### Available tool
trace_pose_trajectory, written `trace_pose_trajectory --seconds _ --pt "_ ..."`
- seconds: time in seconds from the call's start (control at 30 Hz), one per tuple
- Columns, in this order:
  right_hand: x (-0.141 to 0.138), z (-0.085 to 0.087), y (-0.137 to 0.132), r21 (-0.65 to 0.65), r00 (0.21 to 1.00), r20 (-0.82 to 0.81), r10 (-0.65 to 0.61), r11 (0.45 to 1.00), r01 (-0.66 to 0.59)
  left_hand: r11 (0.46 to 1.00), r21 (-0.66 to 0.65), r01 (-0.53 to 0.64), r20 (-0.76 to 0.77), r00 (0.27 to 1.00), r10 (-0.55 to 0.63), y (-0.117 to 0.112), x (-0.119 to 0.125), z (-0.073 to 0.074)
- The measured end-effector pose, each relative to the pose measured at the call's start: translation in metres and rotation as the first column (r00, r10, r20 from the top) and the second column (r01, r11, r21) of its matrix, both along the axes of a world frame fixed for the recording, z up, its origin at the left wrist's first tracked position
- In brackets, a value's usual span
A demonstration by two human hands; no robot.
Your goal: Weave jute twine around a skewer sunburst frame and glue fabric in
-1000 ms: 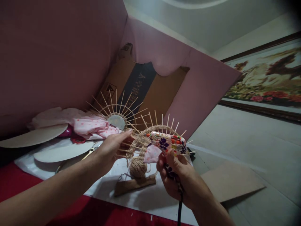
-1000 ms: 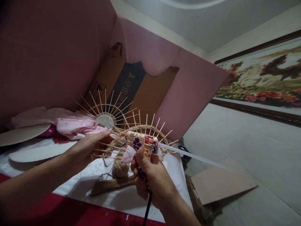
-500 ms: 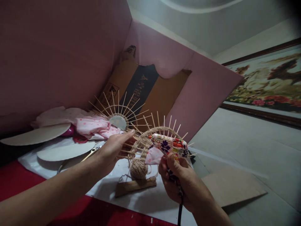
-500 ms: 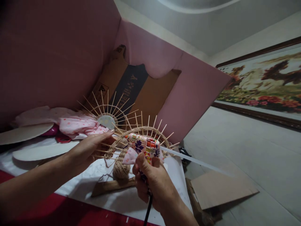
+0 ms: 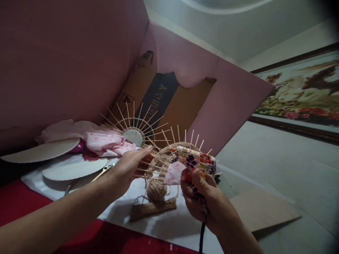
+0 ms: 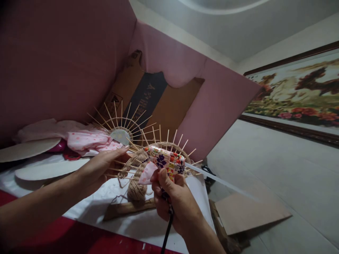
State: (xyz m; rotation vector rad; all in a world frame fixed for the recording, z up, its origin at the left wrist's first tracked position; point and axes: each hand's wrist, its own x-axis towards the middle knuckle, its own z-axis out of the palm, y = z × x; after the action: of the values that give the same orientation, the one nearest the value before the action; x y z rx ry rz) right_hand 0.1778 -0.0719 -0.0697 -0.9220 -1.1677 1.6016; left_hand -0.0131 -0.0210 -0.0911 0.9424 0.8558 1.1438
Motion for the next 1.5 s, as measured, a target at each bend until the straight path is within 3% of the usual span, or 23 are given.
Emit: trace_pose_trajectory --seconds 0.27,0.53,0.73,1.2,1.5 --pt "-0.0021 -0.0034 0.0007 -0.025 1.0 0.022 -0.006 1.0 0.007 1.0 -0.01 -0.012 0.009 1.0 0.013 0.0015 0.0005 0.0013" --pt "-0.0017 -0.0019 0.0025 0.065 1.0 0.014 -0.013 0.998 0.012 1.0 -0.005 -0.018 0.009 1.0 0.018 -0.0008 0.0005 0.0021" --pt "-0.0012 -0.0045 0.0025 0.024 0.999 0.041 0.027 0.999 -0.028 1.0 -0.011 -0.027 0.011 1.0 0.028 -0.0004 0.0015 0.0021" --pt "-0.0013 -0.0033 0.0043 0.098 0.997 0.067 -0.042 0.995 0.035 1.0 -0.003 -0.012 0.013 1.0 0.012 0.0007 0.0005 -0.0003" --pt "-0.0036 -0.006 0.0018 0.074 0.994 0.099 -0.05 0.996 0.043 1.0 -0.008 -0.013 0.017 1.0 0.013 0.0001 0.0007 0.0007"
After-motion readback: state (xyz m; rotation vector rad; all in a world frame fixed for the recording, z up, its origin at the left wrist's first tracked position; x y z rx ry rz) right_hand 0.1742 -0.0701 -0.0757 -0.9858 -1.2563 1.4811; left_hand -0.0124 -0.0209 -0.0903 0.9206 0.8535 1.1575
